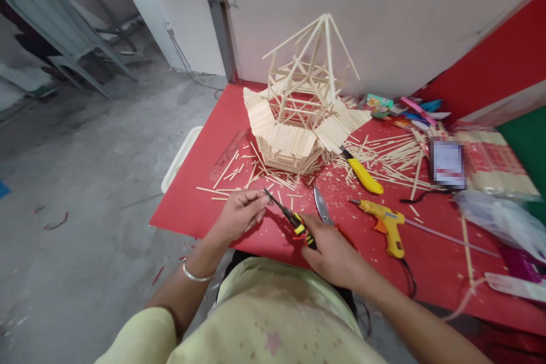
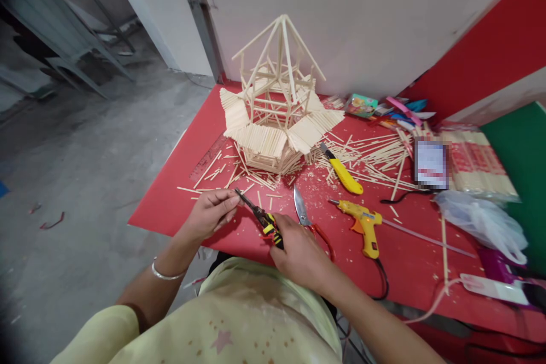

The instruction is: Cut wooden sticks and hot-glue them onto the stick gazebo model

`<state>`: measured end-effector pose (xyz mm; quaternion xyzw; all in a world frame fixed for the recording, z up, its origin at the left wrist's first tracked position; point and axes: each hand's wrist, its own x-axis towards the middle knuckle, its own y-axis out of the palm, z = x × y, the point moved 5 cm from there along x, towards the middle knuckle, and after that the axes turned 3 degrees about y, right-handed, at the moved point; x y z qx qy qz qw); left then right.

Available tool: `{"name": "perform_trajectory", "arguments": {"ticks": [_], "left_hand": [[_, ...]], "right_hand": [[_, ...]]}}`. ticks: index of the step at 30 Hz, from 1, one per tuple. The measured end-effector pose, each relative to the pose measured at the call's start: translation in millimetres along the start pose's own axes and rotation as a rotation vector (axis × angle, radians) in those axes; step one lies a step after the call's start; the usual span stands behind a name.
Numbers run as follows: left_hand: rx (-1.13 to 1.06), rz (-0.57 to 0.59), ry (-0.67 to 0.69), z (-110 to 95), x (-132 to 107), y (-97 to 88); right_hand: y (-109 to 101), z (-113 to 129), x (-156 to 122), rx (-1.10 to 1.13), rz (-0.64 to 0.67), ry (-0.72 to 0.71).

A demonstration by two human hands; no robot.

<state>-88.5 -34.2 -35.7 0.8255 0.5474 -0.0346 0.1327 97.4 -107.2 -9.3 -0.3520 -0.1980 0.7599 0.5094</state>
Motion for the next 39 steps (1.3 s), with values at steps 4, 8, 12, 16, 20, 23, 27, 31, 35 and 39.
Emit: {"name": "perform_trajectory", "arguments": {"ticks": [4, 8, 12, 16, 20, 23, 27, 31, 35, 39], "left_hand": [[0.003, 0.028, 0.008, 0, 1, 3.4], [0.021, 0.018, 0.077, -3, 3, 5.2], [-0.003, 0.041, 0.061, -6, 4, 8.8], [-0.021, 0.057, 0.044, -4, 6, 7.7], [0.012, 0.02, -0.001, 4, 7, 1.7], [0.01, 0.001, -0.062, 5, 5, 1.3], [-0.115, 0.062, -0.145, 1, -1, 6.2], [-0.099, -0.009, -0.102, 1, -2, -1.3], [0.014, -0.141, 0.06, 0, 0, -6.1], [0.027, -0.187, 0.199, -5, 5, 4.5]], "right_hand": [[0, -2, -3, 0.014, -0.013, 0.02], [2, 0, -5, 0.114, -0.02, -0.005], [6, 2, -8, 0.252, 0.014, -0.006], [12, 3, -10, 0.356, 0.123, 0.013], [11, 0, -10, 0.185, 0.04, 0.027], [6, -8, -8, -0.144, -0.108, 0.091], [0, -17, -3, -0.587, -0.232, 0.156], [-12, -12, -2, -0.832, -0.343, 0.148], [-14, 6, 3, -0.8, -0.296, 0.162], [0, 22, 25, -0.635, -0.279, 0.184]]}}
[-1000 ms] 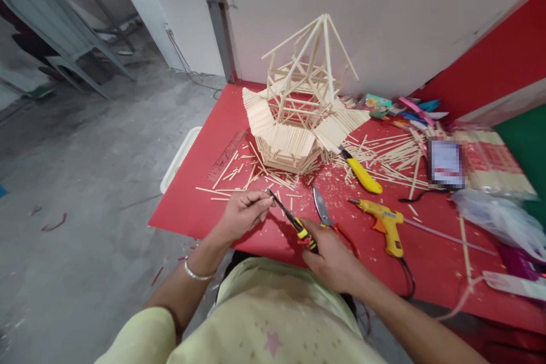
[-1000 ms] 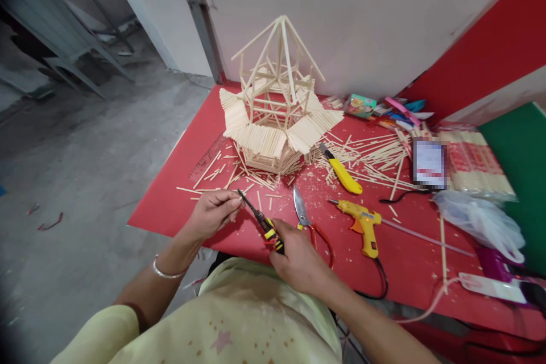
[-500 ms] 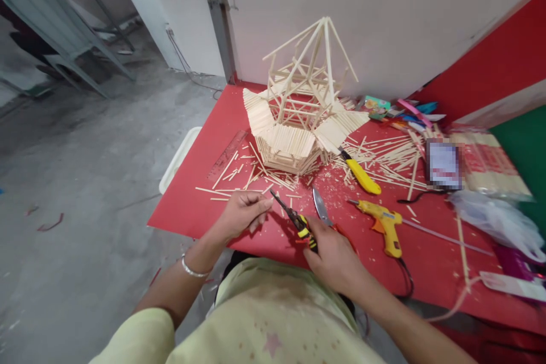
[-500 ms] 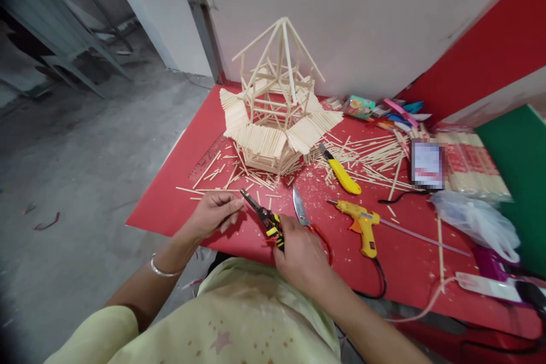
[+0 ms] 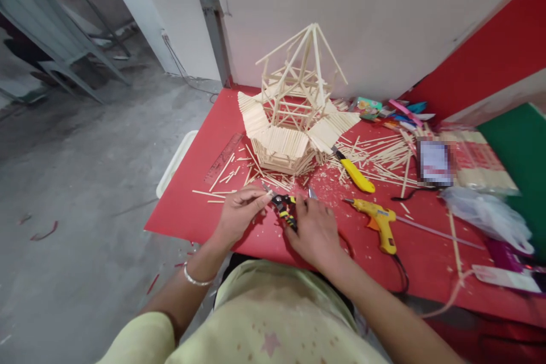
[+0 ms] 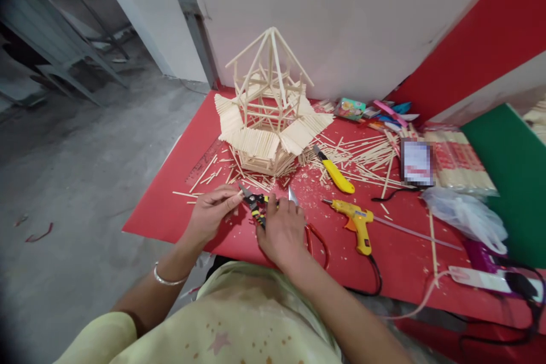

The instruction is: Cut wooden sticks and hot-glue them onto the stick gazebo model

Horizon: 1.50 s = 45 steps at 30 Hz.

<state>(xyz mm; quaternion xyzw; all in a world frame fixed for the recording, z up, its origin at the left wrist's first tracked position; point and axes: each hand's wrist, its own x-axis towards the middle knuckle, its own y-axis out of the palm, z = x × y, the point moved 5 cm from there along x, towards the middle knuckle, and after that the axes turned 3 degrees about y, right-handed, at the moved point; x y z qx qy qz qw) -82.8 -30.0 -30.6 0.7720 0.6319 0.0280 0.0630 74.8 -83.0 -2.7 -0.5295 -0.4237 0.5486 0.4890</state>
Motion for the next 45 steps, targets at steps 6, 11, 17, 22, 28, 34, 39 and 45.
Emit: {"name": "perform_trajectory", "arguments": {"ticks": [6, 11, 17, 22, 28, 34, 39, 45], "left_hand": [[-0.087, 0.024, -0.034, 5, 8, 18.6], [-0.239, 0.175, -0.123, 14, 12, 41.5], [-0.285, 0.218, -0.201, 17, 16, 70.1], [-0.32, 0.246, -0.255, 18, 19, 83.1], [-0.112, 0.243, -0.099, 17, 24, 87.6], [0.111, 0.322, 0.111, 5, 28, 99.0], [0.138, 0.348, 0.234, 5, 31, 98.4], [0.195, 0.316, 0.256, 5, 34, 89.7]], "right_hand": [[27, 1, -2, 0.218, -0.216, -0.085], [31, -60, -48, 0.162, -0.218, 0.136], [42, -80, -70, 0.059, -0.052, 0.216], [54, -103, -73, 0.066, -0.094, 0.242], [35, -126, -84, 0.293, -0.214, 0.221], [9, -106, -76, 0.498, -0.314, 0.179], [8, -94, -60, 0.407, -0.176, 0.228], [13, -89, -49, 0.409, -0.153, 0.193]]}}
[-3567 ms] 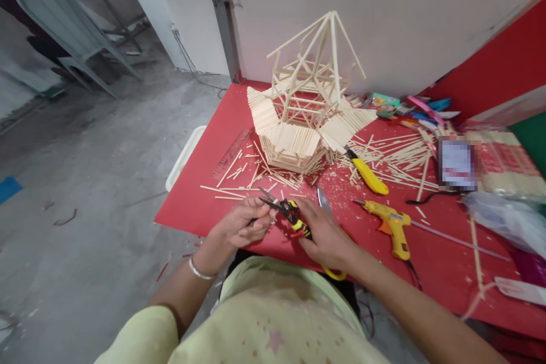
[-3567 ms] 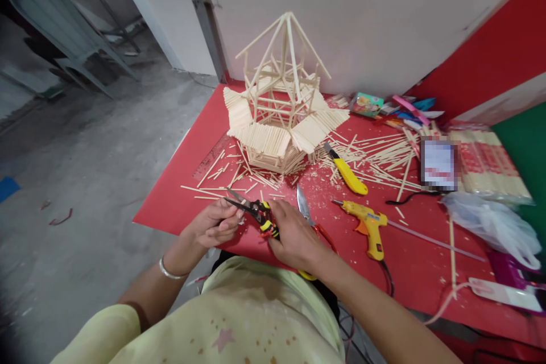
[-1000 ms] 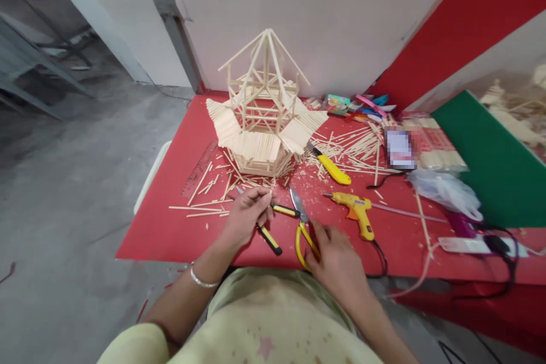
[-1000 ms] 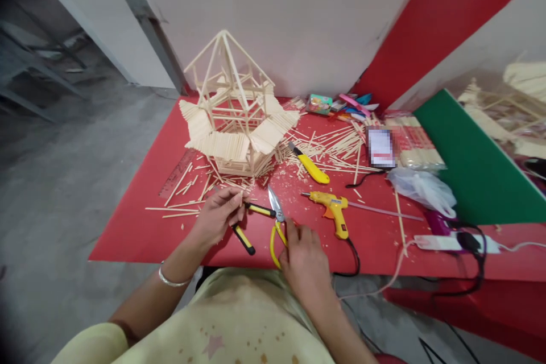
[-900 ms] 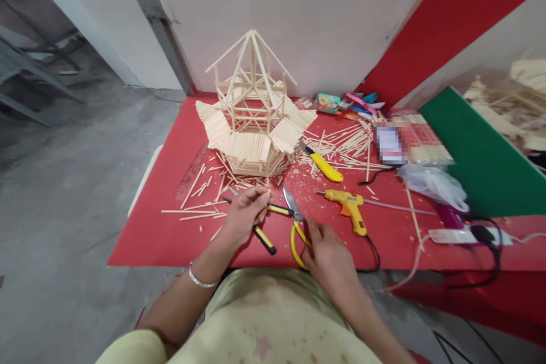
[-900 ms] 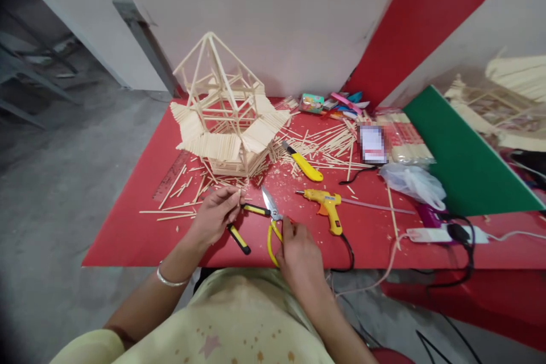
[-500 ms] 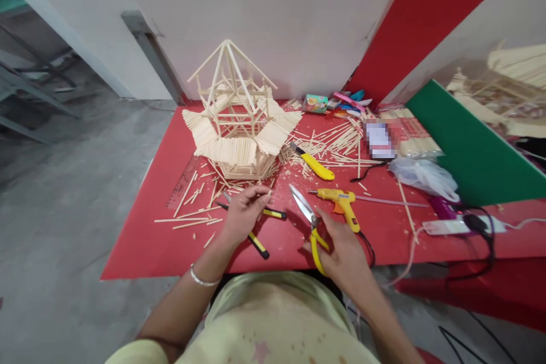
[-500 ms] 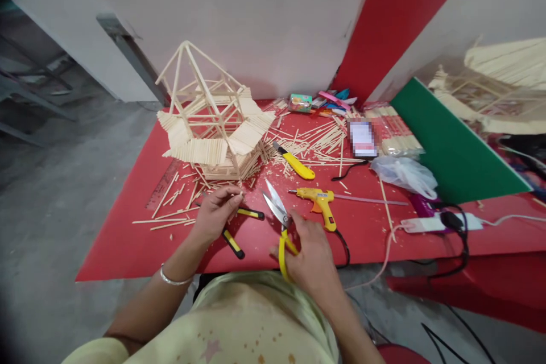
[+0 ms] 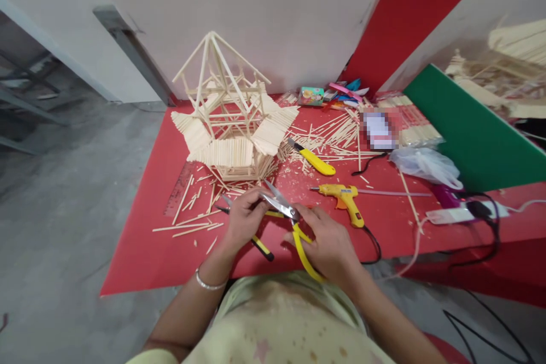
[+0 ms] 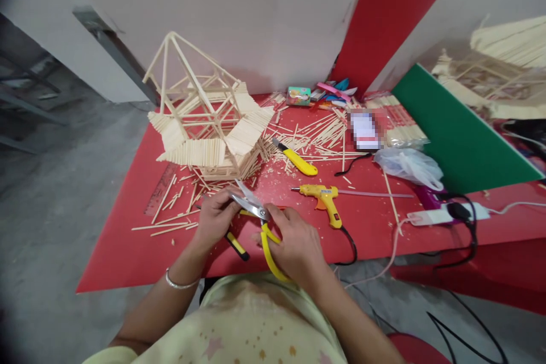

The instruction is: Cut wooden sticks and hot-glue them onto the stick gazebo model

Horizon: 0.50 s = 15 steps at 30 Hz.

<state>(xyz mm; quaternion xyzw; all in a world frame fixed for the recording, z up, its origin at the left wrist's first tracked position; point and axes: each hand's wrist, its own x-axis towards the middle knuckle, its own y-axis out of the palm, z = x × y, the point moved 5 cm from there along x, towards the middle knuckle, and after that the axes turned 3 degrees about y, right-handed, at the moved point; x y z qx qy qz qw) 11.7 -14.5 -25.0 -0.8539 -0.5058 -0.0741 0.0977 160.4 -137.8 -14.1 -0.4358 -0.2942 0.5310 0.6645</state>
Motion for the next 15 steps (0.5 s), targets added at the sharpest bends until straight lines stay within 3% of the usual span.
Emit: {"name": "perform_trajectory", "arguments": {"ticks": [10, 15], "left_hand": [[0.163, -0.009, 0.07, -4, -5, -3.4], [0.119, -0.007, 0.041, 0, -5, 1.3]], "right_hand": [[5, 5, -1, 0.021, 0.021, -0.018], [17, -2, -4, 0.198, 0.052, -0.036]]}}
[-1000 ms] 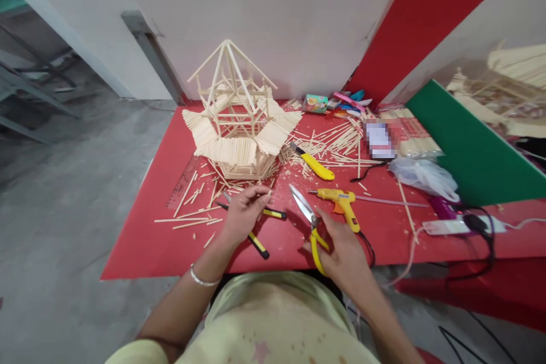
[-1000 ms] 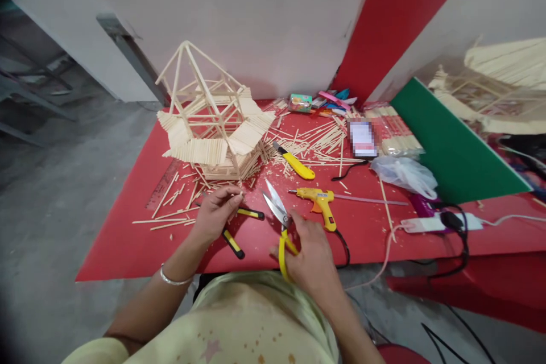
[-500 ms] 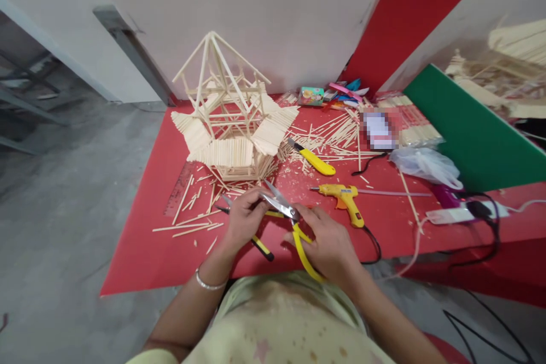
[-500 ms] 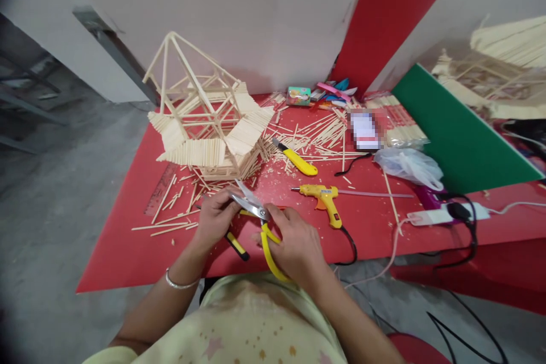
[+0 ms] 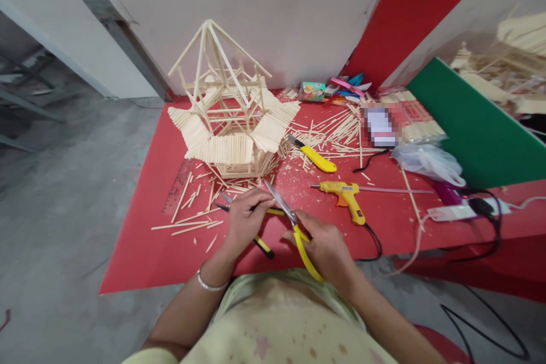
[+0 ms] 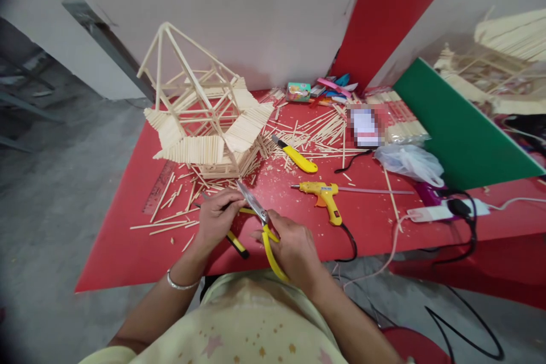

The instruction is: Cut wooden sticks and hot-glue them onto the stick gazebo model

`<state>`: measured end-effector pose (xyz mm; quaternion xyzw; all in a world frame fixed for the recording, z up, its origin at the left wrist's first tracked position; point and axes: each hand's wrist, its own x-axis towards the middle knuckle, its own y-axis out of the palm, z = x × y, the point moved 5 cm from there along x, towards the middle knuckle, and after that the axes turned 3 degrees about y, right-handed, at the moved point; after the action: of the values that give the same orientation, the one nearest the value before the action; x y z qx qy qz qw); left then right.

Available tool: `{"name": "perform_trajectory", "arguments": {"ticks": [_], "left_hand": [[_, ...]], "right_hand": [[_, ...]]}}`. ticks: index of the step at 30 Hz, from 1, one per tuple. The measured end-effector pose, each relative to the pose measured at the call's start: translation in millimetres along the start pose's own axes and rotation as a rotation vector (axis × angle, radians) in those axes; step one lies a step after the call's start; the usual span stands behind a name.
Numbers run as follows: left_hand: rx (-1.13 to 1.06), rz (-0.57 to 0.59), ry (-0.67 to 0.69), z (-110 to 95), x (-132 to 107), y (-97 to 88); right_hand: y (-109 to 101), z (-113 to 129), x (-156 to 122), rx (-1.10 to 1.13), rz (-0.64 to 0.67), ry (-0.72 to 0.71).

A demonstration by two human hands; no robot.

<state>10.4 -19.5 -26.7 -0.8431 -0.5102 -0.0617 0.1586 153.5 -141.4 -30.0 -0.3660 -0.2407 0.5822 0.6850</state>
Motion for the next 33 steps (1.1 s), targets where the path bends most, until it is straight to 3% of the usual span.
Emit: {"name": "perform_trajectory", "arguments": {"ticks": [5, 11, 15, 27, 33], "left_hand": [[-0.027, 0.031, -0.015, 1, 2, -0.1], [-0.047, 0.058, 0.05, 4, 0, 1.1], [-0.089, 0.084, 0.061, 4, -1, 4.0], [-0.129, 0.084, -0.109, 9, -2, 6.1], [-0.092, 0.066, -0.005, 14, -1, 5.0]], "right_hand": [[-6, -7, 0, -0.165, -0.078, 0.043], [-16, -1, 1, -0.336, -0.101, -0.019], [-15, 1, 0, -0.346, -0.116, -0.037], [-13, -3, -2, -0.33, -0.126, -0.002], [-13, -6, -4, -0.303, -0.108, -0.003]]}}
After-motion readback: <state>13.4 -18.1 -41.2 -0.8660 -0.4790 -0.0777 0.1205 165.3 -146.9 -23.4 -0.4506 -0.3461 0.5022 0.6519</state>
